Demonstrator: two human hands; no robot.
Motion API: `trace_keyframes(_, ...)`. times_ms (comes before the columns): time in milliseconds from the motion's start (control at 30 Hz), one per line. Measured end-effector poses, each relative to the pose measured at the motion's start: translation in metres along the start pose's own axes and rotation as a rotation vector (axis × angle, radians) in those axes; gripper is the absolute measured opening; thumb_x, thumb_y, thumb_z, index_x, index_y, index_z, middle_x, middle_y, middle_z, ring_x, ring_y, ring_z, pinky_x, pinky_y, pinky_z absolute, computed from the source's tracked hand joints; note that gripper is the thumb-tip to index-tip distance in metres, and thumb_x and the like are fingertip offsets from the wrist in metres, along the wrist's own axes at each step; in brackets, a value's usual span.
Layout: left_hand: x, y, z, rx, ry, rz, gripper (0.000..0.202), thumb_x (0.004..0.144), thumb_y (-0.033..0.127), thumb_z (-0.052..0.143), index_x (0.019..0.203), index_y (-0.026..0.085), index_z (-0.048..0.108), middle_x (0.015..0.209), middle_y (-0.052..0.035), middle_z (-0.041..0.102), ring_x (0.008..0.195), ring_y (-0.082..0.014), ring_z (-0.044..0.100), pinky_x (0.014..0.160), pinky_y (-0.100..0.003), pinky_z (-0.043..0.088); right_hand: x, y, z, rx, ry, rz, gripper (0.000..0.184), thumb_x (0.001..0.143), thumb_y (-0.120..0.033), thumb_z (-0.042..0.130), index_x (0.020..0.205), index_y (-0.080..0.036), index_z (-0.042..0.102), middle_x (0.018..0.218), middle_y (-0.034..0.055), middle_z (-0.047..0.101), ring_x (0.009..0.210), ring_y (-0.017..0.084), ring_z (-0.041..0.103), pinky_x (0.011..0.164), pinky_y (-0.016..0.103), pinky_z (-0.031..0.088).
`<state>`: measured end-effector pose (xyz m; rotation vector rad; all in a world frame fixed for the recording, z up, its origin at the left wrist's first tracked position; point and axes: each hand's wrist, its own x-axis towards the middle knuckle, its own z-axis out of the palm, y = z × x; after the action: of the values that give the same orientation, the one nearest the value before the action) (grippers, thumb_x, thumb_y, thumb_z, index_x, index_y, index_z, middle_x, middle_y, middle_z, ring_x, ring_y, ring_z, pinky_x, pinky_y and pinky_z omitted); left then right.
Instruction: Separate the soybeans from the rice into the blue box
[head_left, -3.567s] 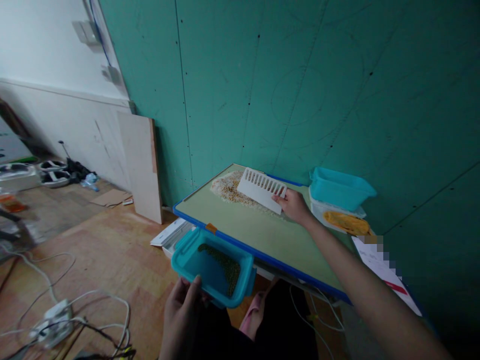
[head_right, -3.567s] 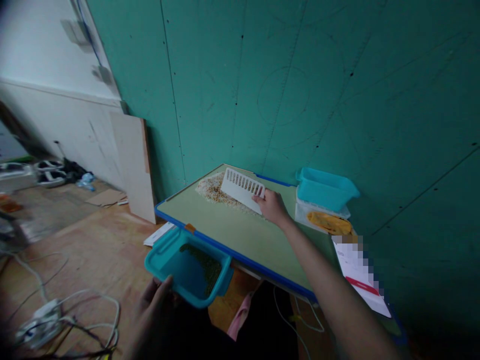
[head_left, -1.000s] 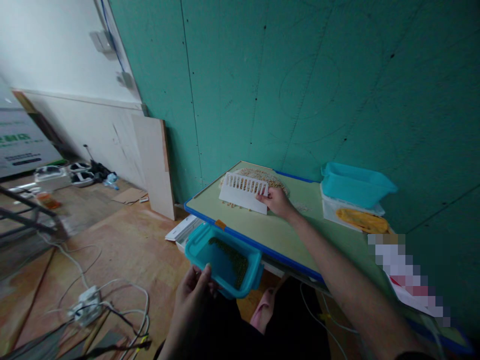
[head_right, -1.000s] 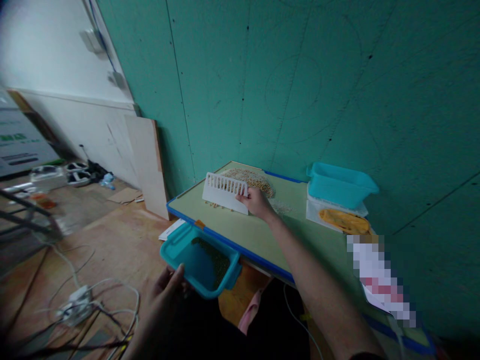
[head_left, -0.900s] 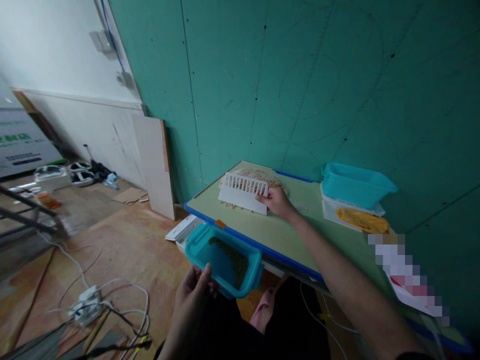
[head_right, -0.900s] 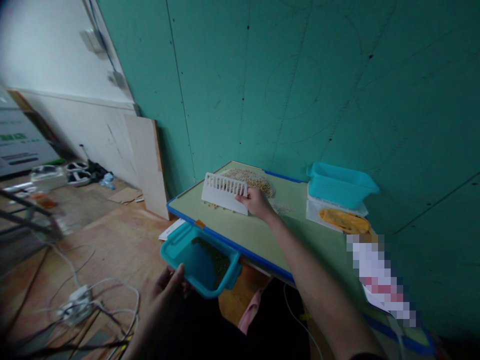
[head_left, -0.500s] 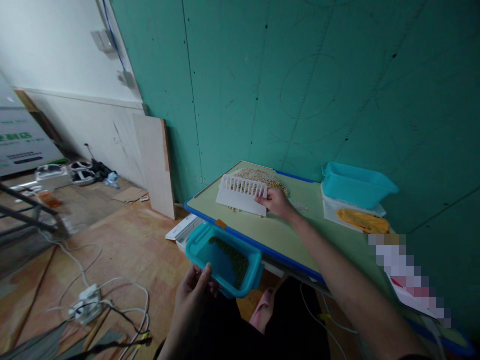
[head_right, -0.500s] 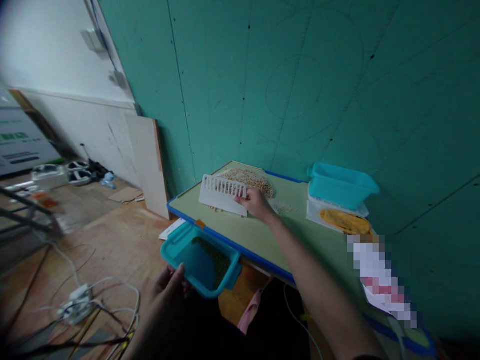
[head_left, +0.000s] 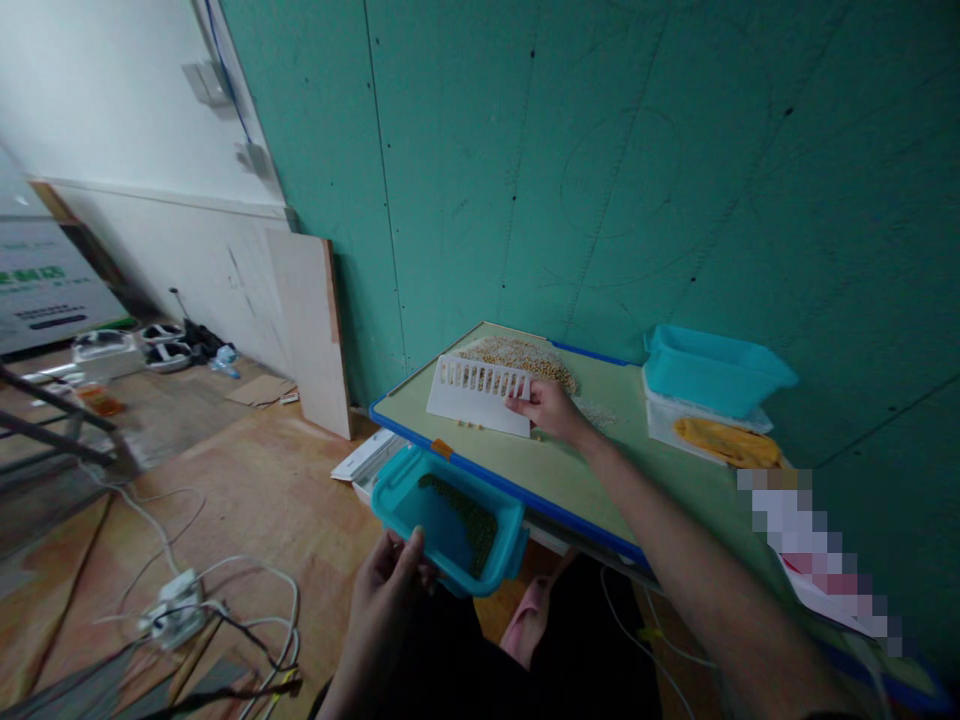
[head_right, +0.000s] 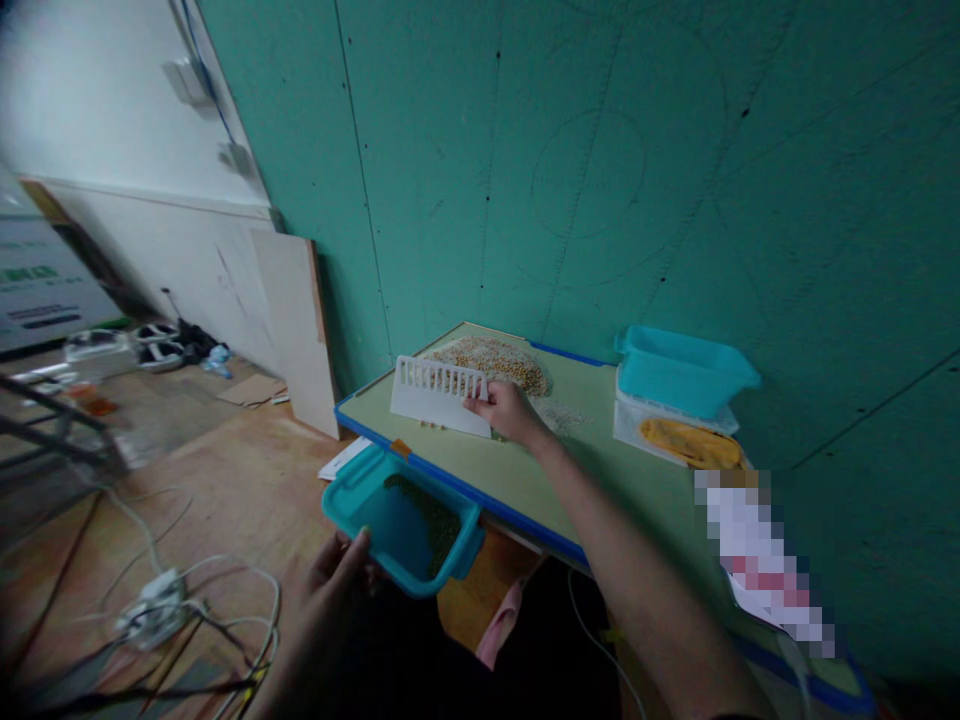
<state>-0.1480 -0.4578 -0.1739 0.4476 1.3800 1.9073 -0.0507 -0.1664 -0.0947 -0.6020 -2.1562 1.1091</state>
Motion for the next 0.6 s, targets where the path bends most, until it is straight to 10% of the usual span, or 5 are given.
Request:
trace_keyframes(400, 0.003, -0.007, -0.004, -0.035, -0.040, -0.016, 0.031, 0.076, 0.045, 0.073, 0.072, 0.018, 0.059, 0.055, 0.0022, 0.060, 0.049, -0.0113, 0.053, 0.049, -0.022, 0.040, 0.000, -0.006, 0.000, 0.088, -0.067, -0.023, 0.027, 0.070, -0.037, 0.072, 0.085, -0.015, 0.072, 0.082, 0.0055, 0.073, 0.073, 0.018, 0.066, 0.065, 0.029, 0.052)
trace_keyframes(600, 0.004, -0.014, -0.007, -0.026, -0.047, -0.010, 0.031, 0.076, 0.045, 0.072, 0.072, 0.017, 0.058, 0.055, 0.0019, 0.059, 0.050, -0.0126, 0.053, 0.049, -0.023, 0.040, -0.026, -0.040, -0.041, -0.047, 0.126, 0.014, 0.035, 0.072, -0.043, 0.068, 0.089, -0.012, 0.072, 0.082, 0.0086, 0.074, 0.070, 0.021, 0.066, 0.058, 0.030, 0.051)
